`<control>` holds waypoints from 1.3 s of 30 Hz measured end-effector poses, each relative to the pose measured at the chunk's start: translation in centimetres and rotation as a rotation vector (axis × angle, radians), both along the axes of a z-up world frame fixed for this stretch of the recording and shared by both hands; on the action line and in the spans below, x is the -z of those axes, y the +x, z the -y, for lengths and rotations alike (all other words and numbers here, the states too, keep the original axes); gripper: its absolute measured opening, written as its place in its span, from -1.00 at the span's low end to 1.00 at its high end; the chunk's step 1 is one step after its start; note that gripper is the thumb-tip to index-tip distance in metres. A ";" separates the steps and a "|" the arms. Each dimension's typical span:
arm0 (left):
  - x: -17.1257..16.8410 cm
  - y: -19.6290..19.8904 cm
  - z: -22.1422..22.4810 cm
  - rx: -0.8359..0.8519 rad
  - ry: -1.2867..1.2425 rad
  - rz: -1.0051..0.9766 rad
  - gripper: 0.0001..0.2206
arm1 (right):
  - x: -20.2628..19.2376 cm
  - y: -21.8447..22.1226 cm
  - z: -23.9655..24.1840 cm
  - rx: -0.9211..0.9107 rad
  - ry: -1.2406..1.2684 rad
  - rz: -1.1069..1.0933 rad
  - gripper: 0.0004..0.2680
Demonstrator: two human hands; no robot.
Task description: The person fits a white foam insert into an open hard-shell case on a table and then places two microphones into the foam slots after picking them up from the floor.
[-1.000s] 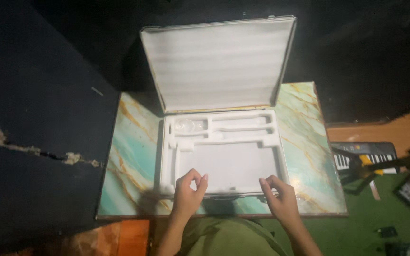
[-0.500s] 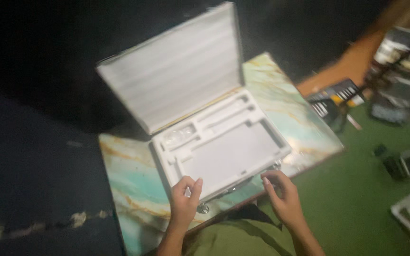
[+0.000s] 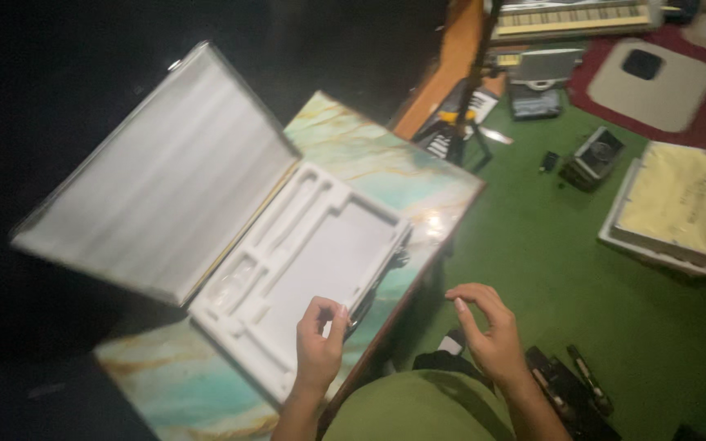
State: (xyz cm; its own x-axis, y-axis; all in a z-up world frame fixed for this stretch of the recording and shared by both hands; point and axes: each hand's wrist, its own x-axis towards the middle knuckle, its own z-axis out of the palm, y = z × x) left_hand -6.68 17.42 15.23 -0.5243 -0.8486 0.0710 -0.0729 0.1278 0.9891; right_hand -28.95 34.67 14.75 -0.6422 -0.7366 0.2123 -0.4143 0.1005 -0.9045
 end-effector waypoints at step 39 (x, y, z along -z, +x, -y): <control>-0.4 -44.9 -12.6 1.086 0.028 -0.005 -0.85 | 0.5 -16.5 -23.3 1.118 -0.022 0.256 -0.84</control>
State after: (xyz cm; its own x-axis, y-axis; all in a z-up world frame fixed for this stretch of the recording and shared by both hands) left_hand -51.58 30.07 15.65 -0.9958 0.0667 0.0628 0.0692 0.0992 0.9927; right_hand -45.48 58.02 14.26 -0.9613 0.2751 -0.0131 0.0932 0.2799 -0.9555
